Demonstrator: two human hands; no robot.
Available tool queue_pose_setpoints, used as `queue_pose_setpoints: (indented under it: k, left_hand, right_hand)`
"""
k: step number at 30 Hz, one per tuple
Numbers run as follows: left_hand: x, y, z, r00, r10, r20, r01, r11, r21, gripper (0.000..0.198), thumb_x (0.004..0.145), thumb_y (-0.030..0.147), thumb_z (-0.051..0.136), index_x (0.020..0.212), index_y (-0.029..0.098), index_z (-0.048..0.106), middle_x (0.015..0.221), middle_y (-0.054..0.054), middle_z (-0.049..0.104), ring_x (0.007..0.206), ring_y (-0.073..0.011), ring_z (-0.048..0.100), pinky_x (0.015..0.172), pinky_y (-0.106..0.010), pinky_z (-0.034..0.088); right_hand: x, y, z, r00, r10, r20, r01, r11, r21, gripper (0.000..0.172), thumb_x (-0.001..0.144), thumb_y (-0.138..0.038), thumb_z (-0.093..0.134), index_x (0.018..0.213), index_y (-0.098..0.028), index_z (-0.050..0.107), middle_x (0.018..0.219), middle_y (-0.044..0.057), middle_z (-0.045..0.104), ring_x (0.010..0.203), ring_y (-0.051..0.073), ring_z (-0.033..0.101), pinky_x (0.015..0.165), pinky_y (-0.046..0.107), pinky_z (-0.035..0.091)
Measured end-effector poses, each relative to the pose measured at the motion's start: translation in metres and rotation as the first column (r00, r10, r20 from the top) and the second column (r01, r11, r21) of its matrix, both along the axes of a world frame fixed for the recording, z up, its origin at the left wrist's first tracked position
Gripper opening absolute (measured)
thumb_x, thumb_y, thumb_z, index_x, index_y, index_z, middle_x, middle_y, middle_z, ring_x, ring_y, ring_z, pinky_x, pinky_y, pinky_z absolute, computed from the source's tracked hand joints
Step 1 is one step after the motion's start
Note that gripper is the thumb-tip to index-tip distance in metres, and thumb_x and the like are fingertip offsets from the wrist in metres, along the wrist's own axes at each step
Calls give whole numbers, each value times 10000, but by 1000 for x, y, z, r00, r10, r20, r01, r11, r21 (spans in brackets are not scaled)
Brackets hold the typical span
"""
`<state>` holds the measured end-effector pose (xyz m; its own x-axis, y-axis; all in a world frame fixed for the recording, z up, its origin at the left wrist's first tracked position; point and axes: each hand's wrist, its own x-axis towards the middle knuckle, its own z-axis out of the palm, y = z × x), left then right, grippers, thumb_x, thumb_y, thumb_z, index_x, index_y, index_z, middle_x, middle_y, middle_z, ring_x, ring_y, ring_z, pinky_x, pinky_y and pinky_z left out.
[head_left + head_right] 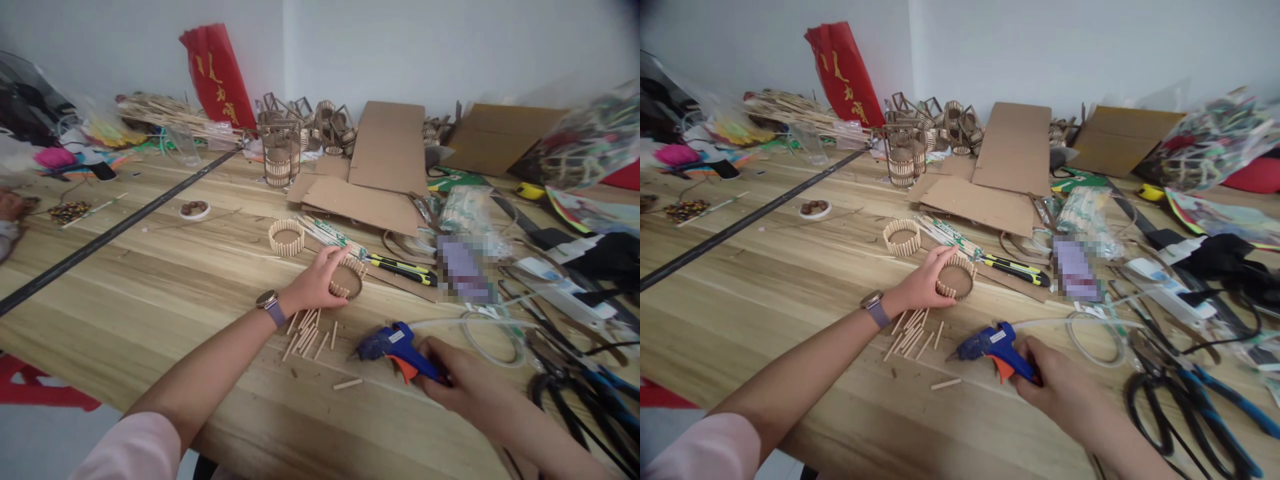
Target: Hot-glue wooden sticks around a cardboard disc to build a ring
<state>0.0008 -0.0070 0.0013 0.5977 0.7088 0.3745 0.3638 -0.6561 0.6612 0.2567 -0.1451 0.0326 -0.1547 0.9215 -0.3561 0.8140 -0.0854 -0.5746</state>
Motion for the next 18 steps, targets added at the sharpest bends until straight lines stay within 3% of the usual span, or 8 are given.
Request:
queue_pose_setpoints:
  k: [3,5,9,11,16,18]
  left_hand:
    - [0,0,0,1000,-9,-6,9,1000,2,1091,613,189,811,1493,221,167,1425,-164,276,1377,-338,310,1169,-501,256]
    - [-1,0,0,1000,-12,-9,12,1000,-7,1082,615,191,810,1491,201,174,1428,-171,277,1381,-333,306,1175,-490,249]
    - [-1,0,2,1000,-18,-5,18,999,-27,1085,622,191,798,1496,223,156,1441,-160,271,1382,-326,308,1174,-487,251]
    - [-1,0,2,1000,-22,-4,22,1000,-22,1083,625,180,792,1497,229,151,1441,-156,274,1384,-323,304,1174,-487,251]
    - [0,1,0,1000,-22,0,22,1000,-8,1076,626,183,792,1496,209,159,1434,-159,285,1385,-320,302,1174,-479,256]
    - [0,2,-2,1000,-22,2,22,1000,-11,1080,625,194,789,1498,222,153,1439,-152,282,1384,-325,301,1172,-487,257]
  right_hand:
    - [2,-5,3,930,-170,-326,134,982,-130,218,666,-318,598,862,-224,584,617,-49,521,533,125,449,489,236,359]
    - [0,-8,8,856,-268,-442,220,963,-157,292,663,-359,647,917,-215,630,647,-42,536,568,123,453,516,233,365]
    - [-3,-6,12,720,-407,-562,346,913,-218,306,692,-488,691,744,-190,645,595,-24,514,569,121,438,538,240,341]
    - [-3,-1,9,659,-424,-621,318,905,-282,379,737,-547,654,645,-185,591,580,-12,510,534,116,413,511,247,316]
    - [-5,11,7,533,-265,-804,24,954,-299,425,706,-564,691,568,-191,541,514,-11,466,505,131,436,534,289,368]
    - [-9,12,13,518,-278,-809,58,955,-291,388,680,-544,727,645,-181,594,508,-28,453,478,115,424,500,270,338]
